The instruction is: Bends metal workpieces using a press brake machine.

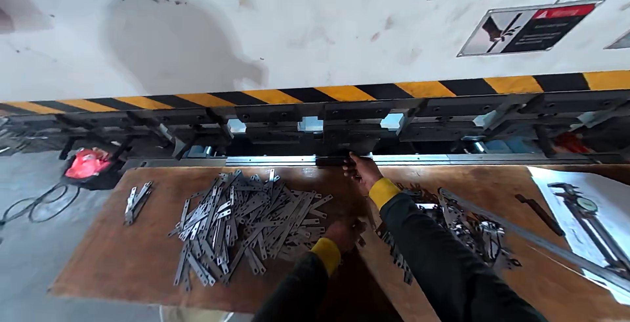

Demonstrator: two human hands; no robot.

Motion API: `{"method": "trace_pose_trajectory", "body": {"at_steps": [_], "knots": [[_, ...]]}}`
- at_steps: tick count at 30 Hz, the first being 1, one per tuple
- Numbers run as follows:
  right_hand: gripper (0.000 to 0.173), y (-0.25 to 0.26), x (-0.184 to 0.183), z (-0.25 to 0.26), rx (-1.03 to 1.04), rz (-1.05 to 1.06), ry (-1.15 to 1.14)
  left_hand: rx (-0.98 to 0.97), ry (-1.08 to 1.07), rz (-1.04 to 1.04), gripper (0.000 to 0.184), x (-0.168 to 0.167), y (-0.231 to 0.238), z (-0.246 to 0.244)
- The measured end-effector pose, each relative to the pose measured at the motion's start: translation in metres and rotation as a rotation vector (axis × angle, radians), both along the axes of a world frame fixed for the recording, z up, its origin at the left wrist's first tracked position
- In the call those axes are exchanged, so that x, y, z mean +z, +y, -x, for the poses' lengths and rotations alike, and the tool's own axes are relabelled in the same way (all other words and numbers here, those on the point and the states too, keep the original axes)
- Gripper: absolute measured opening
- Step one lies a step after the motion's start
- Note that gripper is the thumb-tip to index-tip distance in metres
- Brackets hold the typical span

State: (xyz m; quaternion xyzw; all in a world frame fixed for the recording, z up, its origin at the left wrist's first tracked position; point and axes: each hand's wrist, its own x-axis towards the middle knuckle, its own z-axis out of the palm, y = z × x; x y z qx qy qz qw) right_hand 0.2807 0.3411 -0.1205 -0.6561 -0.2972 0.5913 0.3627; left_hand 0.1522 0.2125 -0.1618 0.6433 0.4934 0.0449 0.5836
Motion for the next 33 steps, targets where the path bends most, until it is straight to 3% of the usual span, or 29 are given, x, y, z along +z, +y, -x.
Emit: {"method": "trace_pose_trajectory", "body": {"at_steps": [6,10,13,16,33], "knots": [[0.039,0.001,0.007,-0.002,0.012,0.010,0.009,0.131,0.177,-0.106,0.044,0.013,0.006,0.043],[0.036,0.002,0.009,0.000,-0.007,0.016,0.024,0.342,0.477,-0.190,0.041,0.025,0.018,0.100],[0.035,0.003,0.010,0.000,-0.007,0.031,0.023,0.324,0.728,-0.247,0.042,0.026,0.025,0.124],[0.034,0.005,0.007,-0.002,-0.013,0.037,0.025,0.244,0.841,-0.229,0.041,0.028,0.029,0.126],[0.028,0.009,0.006,0.003,-0.071,0.039,0.030,0.179,0.883,-0.153,0.043,0.025,0.050,0.125]]}}
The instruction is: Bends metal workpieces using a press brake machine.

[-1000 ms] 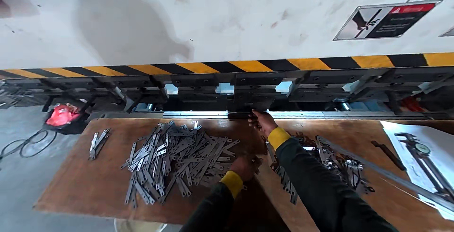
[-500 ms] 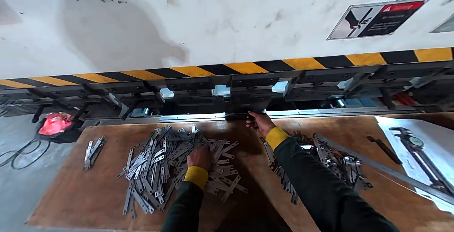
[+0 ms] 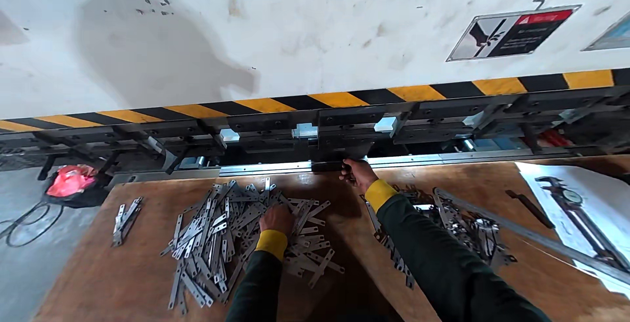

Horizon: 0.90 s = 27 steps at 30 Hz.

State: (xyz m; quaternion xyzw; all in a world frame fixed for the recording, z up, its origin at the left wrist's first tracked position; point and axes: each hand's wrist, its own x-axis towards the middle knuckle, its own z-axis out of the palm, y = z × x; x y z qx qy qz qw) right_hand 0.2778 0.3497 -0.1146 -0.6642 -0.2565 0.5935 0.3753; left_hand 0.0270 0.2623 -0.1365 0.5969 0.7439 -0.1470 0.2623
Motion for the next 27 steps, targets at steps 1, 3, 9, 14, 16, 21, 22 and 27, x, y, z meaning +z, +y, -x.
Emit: {"method": "trace_pose_trajectory", "body": {"at_steps": [1,3,9,14,16,21,22,27], "knots": [[0.029,0.000,-0.001,0.001,-0.005,0.003,-0.004,-0.001,-0.009,-0.001,0.043,0.000,0.000,0.000],[0.030,-0.001,-0.002,0.003,-0.014,0.013,-0.010,-0.010,-0.018,-0.022,0.041,-0.001,0.000,-0.001],[0.033,-0.011,-0.004,0.005,-0.273,-0.058,-0.007,0.082,-0.093,-0.122,0.039,0.012,-0.007,-0.002],[0.036,-0.036,-0.021,-0.010,-0.504,-0.170,-0.023,0.250,-0.551,-0.369,0.038,0.006,-0.008,0.006],[0.035,-0.040,-0.017,-0.014,-0.493,-0.187,-0.047,0.287,-0.708,-0.423,0.036,0.003,-0.008,0.001],[0.036,-0.028,-0.030,-0.031,-0.566,-0.140,-0.089,0.313,-0.872,-0.396,0.031,0.000,-0.014,-0.022],[0.038,-0.030,-0.032,-0.034,-0.624,-0.135,-0.072,0.320,-0.901,-0.387,0.031,0.001,-0.015,-0.026],[0.050,-0.101,-0.037,-0.020,-0.644,-0.188,0.226,0.369,-1.055,-0.299,0.030,0.003,-0.019,-0.038]]}}
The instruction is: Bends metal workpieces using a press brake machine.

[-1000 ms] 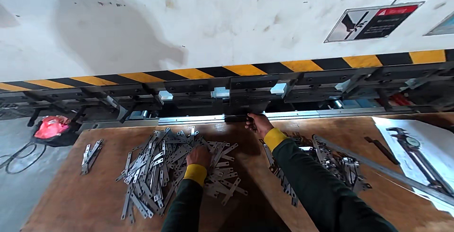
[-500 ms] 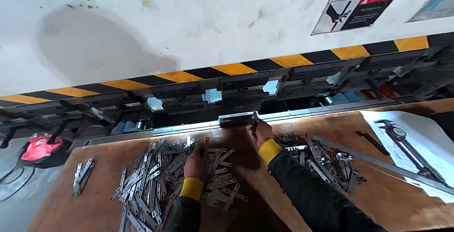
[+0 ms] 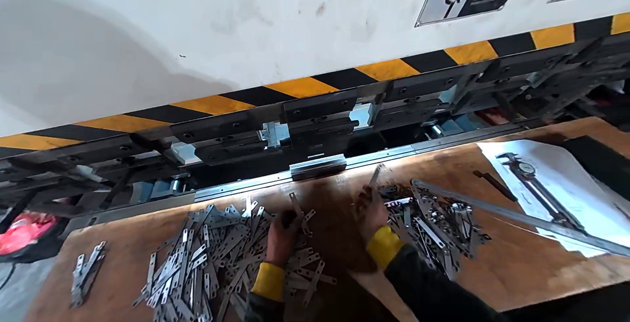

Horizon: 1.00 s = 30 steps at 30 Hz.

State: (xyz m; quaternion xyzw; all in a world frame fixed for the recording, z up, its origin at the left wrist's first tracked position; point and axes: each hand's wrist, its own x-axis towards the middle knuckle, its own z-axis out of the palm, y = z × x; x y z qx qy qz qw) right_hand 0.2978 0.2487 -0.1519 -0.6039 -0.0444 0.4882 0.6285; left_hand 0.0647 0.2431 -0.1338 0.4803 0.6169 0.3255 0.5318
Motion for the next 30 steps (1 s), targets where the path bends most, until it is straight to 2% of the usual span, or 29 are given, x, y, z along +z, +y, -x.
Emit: {"method": "trace_pose_trajectory", "body": {"at_steps": [3,6,9,13,16,20,26,30], "knots": [[0.050,-0.046,-0.009,0.027,0.345,-0.002,-0.008,-0.018,-0.043,0.006,0.029,-0.004,0.004,-0.009],[0.044,-0.045,-0.010,0.033,0.788,-0.013,-0.283,-0.081,-0.018,-0.014,0.031,-0.010,0.013,-0.023],[0.044,-0.015,-0.002,0.031,1.026,-0.030,-0.622,-0.117,-0.002,-0.042,0.029,-0.013,0.029,-0.039],[0.039,0.026,0.004,0.024,1.016,0.068,-0.802,-0.111,0.033,-0.045,0.035,-0.016,0.043,-0.044],[0.035,0.064,-0.005,0.019,0.880,0.112,-0.753,-0.131,0.005,-0.068,0.039,-0.024,0.038,-0.034],[0.032,0.096,-0.005,0.021,0.817,0.177,-0.573,-0.061,0.074,-0.059,0.033,-0.022,0.007,-0.012],[0.031,0.094,-0.011,0.024,0.763,0.149,-0.489,0.171,0.349,-0.055,0.032,-0.028,-0.042,0.050],[0.029,0.094,-0.012,0.021,0.725,0.142,-0.487,0.157,0.622,0.017,0.035,-0.018,-0.042,0.082]]}}
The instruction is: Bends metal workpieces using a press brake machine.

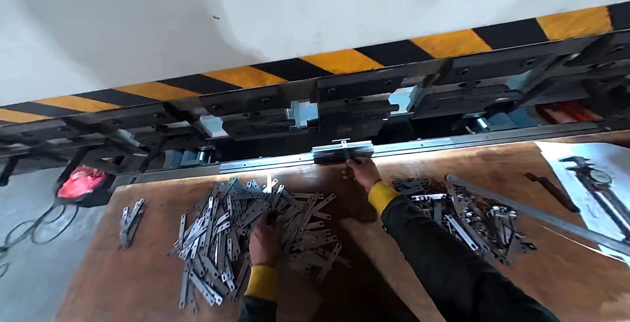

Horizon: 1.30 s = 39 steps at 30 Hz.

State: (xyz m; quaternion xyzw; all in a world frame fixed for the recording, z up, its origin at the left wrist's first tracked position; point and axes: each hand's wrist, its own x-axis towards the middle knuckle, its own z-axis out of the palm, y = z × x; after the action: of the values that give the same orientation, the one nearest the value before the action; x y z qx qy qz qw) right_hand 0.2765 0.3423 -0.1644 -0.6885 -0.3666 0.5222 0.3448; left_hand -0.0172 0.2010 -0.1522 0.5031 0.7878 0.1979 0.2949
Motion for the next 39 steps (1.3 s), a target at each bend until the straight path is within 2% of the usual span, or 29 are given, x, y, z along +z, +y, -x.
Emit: {"method": "trace_pose_trajectory", "body": {"at_steps": [5,9,14,18,22,31,39], "knots": [[0.028,0.000,0.005,-0.001,-0.025,-0.014,0.018,-0.177,0.311,0.070,0.039,0.009,0.025,0.003],[0.027,-0.001,0.007,-0.001,-0.044,0.004,0.045,-0.297,0.472,0.143,0.041,0.006,0.042,-0.009],[0.026,0.004,0.005,-0.003,-0.042,-0.014,0.057,-0.277,0.537,0.082,0.042,-0.005,0.059,-0.007],[0.025,0.005,0.005,-0.003,-0.048,-0.004,0.082,-0.269,0.620,0.200,0.040,-0.002,0.074,-0.006],[0.025,0.007,0.003,-0.005,-0.046,-0.008,0.106,-0.260,0.695,0.214,0.039,0.000,0.083,-0.009],[0.027,0.009,0.000,-0.003,-0.022,0.001,0.079,-0.264,0.612,0.253,0.041,0.005,0.086,-0.007],[0.028,0.006,0.001,-0.002,-0.009,0.016,0.069,-0.201,0.493,0.147,0.040,0.016,0.064,-0.010]]}}
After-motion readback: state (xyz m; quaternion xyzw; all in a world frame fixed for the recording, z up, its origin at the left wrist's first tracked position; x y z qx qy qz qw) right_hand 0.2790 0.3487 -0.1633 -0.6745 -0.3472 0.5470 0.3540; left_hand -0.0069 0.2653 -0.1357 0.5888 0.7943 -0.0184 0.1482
